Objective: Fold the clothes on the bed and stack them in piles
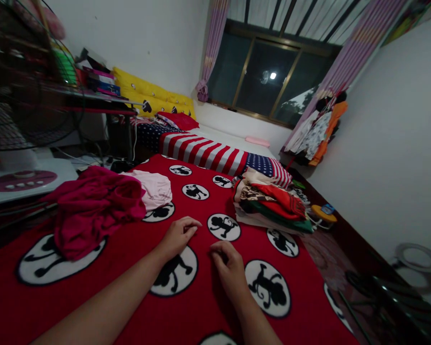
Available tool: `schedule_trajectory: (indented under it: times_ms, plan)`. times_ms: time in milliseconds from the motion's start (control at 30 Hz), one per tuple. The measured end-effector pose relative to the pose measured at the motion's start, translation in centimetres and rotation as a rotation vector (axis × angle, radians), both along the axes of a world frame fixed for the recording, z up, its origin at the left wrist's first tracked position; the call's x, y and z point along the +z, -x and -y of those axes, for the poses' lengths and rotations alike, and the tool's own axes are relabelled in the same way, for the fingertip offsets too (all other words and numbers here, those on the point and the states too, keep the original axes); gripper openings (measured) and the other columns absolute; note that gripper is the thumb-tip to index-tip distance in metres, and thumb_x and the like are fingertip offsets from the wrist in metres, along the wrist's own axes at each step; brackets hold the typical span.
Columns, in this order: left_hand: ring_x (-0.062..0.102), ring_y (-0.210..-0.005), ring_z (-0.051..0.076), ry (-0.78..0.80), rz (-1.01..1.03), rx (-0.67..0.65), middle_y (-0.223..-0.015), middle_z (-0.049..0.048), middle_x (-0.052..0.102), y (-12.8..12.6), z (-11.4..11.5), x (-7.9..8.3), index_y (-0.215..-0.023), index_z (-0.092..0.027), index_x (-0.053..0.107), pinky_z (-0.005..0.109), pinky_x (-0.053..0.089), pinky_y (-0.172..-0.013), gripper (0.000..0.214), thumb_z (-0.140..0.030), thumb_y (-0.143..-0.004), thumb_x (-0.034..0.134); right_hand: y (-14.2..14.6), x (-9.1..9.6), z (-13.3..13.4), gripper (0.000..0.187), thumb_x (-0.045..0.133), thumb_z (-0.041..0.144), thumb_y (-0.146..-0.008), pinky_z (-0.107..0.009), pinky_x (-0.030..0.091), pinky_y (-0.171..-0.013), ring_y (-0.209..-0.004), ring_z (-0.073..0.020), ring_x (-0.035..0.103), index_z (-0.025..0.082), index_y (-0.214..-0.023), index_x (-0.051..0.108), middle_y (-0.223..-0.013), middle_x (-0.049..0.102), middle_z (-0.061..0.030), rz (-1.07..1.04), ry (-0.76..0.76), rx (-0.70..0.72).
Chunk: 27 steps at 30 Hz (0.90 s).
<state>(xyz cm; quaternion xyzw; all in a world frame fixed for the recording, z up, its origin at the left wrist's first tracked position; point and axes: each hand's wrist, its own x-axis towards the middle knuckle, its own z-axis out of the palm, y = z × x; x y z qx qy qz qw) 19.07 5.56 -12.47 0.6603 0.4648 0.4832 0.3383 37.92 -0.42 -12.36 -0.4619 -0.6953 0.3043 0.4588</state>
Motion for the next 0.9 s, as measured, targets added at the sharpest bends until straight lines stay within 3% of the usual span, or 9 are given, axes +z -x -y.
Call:
schedule_trajectory:
  times_ms: [267,400,533,667,767,900]
  plan:
    - [0.064,-0.088,0.02,-0.048,-0.12,0.03,-0.094,0.0061,0.067,-0.8,0.5,0.0,-0.089,-0.02,0.07,0.031,0.052,-0.079,0.022,-0.022,-0.079,0.051,0.3,0.3,0.3,0.019,0.055,0.021,-0.083,-0.028,0.048,-0.074,-0.079,-0.0172,0.061,0.02,-0.1,0.063,-0.09,0.065,-0.0032,-0.094,0.11,-0.046]
    - [0.059,-0.106,0.022,-0.174,-0.251,-0.028,-0.113,0.0081,0.063,-2.6,-0.4,0.9,-0.109,-0.021,0.064,0.036,0.047,-0.095,0.035,-0.014,-0.078,0.051,0.4,-0.2,0.0,0.025,0.058,0.032,-0.084,-0.028,0.05,-0.07,-0.077,-0.0175,0.062,0.019,-0.105,0.061,-0.09,0.065,-0.004,-0.236,0.139,-0.053]
    - [0.047,-0.124,0.023,-0.371,-0.313,-0.112,-0.13,0.0102,0.055,-6.2,-3.3,3.7,-0.126,-0.018,0.054,0.039,0.036,-0.109,0.045,-0.012,-0.081,0.052,0.2,-0.3,-0.5,0.037,0.056,0.047,-0.087,-0.027,0.05,-0.06,-0.066,-0.0153,0.061,0.019,-0.111,0.057,-0.088,0.066,-0.0041,-0.421,0.206,-0.111]
    - [0.045,-0.126,0.024,-0.5,-0.378,-0.186,-0.133,0.0136,0.053,-10.5,-7.2,6.6,-0.127,-0.013,0.052,0.038,0.034,-0.11,0.045,-0.014,-0.082,0.056,-0.2,-0.5,-0.9,0.043,0.053,0.052,-0.088,-0.024,0.046,-0.055,-0.061,-0.0144,0.06,0.018,-0.113,0.055,-0.075,0.064,-0.0022,-0.424,0.223,-0.149]
    - [0.047,-0.124,0.024,-0.538,-0.465,-0.224,-0.132,0.0134,0.054,-12.9,-10.0,7.5,-0.126,-0.015,0.053,0.039,0.036,-0.108,0.043,-0.02,-0.084,0.059,-0.2,-0.8,-1.2,0.044,0.051,0.054,-0.088,-0.023,0.045,-0.054,-0.061,-0.0131,0.061,0.017,-0.113,0.053,-0.085,0.065,-0.0043,-0.435,0.232,-0.114]
    - [0.055,-0.114,0.024,-0.531,-0.576,-0.25,-0.121,0.0119,0.061,-14.2,-13.3,8.1,-0.113,-0.016,0.064,0.037,0.041,-0.1,0.029,-0.027,-0.088,0.054,-0.1,-1.0,-1.2,0.042,0.049,0.052,-0.09,-0.022,0.045,-0.055,-0.061,-0.0119,0.06,0.018,-0.114,0.052,-0.089,0.064,-0.0043,-0.449,0.253,-0.102]
